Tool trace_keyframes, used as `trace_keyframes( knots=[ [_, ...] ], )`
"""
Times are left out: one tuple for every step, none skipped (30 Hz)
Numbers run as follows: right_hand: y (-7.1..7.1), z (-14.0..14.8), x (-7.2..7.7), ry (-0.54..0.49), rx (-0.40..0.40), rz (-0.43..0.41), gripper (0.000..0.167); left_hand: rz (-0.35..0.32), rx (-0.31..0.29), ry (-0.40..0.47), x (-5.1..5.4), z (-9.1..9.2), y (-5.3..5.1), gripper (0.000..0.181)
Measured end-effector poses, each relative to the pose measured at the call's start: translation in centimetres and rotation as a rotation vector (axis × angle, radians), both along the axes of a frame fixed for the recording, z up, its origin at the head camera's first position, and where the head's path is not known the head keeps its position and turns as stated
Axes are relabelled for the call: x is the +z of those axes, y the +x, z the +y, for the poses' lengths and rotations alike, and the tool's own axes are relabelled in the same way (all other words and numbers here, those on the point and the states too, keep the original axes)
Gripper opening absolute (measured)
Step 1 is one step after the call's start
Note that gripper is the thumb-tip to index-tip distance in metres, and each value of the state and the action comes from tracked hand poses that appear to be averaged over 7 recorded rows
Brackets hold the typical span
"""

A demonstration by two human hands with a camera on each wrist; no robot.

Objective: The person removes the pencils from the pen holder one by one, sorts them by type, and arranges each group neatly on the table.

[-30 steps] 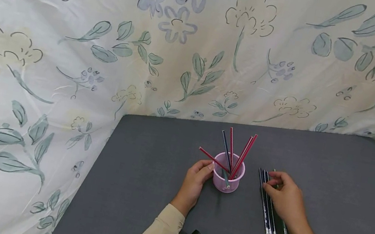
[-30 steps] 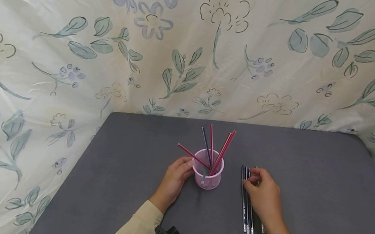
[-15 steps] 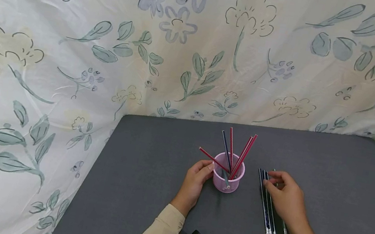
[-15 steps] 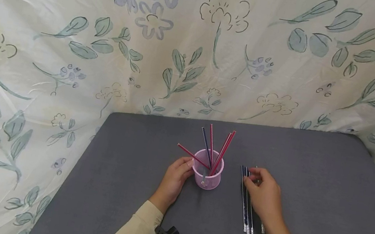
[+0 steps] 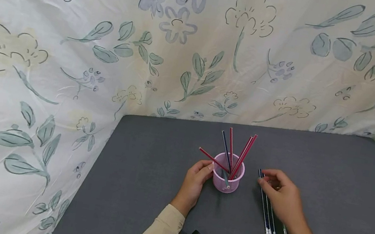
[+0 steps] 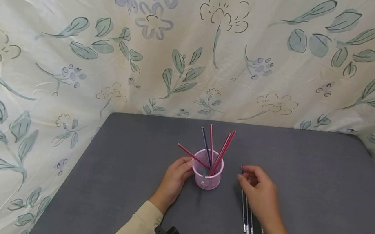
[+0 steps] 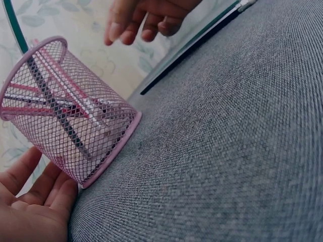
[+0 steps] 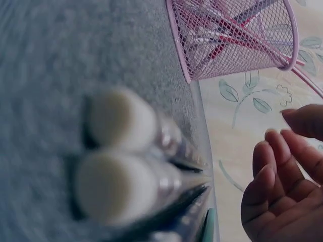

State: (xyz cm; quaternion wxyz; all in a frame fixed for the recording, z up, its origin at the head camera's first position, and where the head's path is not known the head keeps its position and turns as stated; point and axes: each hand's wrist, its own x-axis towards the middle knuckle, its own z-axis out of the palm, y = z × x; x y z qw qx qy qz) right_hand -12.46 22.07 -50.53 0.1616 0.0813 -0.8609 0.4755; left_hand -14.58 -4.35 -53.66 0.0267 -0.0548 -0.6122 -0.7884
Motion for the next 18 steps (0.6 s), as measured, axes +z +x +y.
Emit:
trace_keyframes(
  knots=[
    [0.0, -0.1, 0.1, -0.003, 0.013, 0.009, 0.025, 0.000, 0.000, 0.000, 0.0, 0.0, 0.0, 0.036],
    [0.1, -0.2, 0.1, -0.007, 0.027, 0.017, 0.025, 0.000, -0.001, 0.001, 0.0, 0.0, 0.0, 0.036],
    [0.1, -0.4, 0.2, -0.015, 0.039, 0.024, 0.024, -0.001, 0.000, 0.001, 0.0, 0.0, 0.0, 0.036],
    [0.2, -0.5, 0.3, -0.026, 0.052, 0.033, 0.024, 0.000, 0.000, 0.002, 0.0, 0.0, 0.0, 0.037],
    [0.3, -0.7, 0.3, -0.032, 0.063, 0.042, 0.024, -0.001, 0.001, 0.003, 0.0, 0.0, 0.0, 0.036],
    [0.3, -0.8, 0.4, -0.039, 0.076, 0.048, 0.024, -0.002, 0.001, 0.004, 0.0, 0.0, -0.1, 0.036],
    [0.4, -0.9, 0.4, -0.047, 0.088, 0.053, 0.024, -0.004, 0.002, 0.005, -0.1, 0.1, -0.1, 0.036],
    [0.4, -1.1, 0.5, -0.053, 0.101, 0.060, 0.024, -0.003, 0.001, 0.007, 0.0, 0.1, -0.1, 0.037],
    [0.5, -1.2, 0.6, -0.060, 0.112, 0.066, 0.025, -0.003, 0.001, 0.007, 0.0, 0.1, -0.1, 0.037],
    [0.6, -1.4, 0.6, -0.064, 0.122, 0.071, 0.026, -0.002, 0.001, 0.009, -0.1, 0.1, -0.1, 0.037],
    [0.7, -1.6, 0.7, -0.064, 0.131, 0.078, 0.027, -0.002, 0.000, 0.008, 0.0, 0.1, -0.1, 0.037],
    [0.8, -1.8, 0.7, -0.067, 0.142, 0.081, 0.028, -0.002, 0.000, 0.009, 0.0, 0.1, -0.1, 0.037],
    [0.9, -2.0, 0.8, -0.071, 0.153, 0.090, 0.029, -0.003, 0.000, 0.008, 0.0, 0.1, -0.1, 0.037],
    [0.9, -2.2, 0.9, -0.073, 0.164, 0.101, 0.031, -0.002, 0.000, 0.007, 0.0, 0.1, -0.1, 0.037],
    [1.0, -2.4, 1.0, -0.081, 0.176, 0.114, 0.033, -0.002, 0.002, 0.006, 0.0, 0.1, -0.1, 0.037],
    [1.1, -2.6, 1.0, -0.086, 0.189, 0.129, 0.034, -0.003, 0.003, 0.005, 0.0, 0.1, -0.1, 0.037],
    [1.2, -2.8, 1.1, -0.088, 0.201, 0.146, 0.036, -0.004, 0.004, 0.002, 0.0, 0.1, -0.1, 0.036],
    [1.3, -3.0, 1.1, -0.093, 0.217, 0.162, 0.038, -0.005, 0.004, 0.000, 0.0, 0.1, -0.1, 0.036]
  ],
)
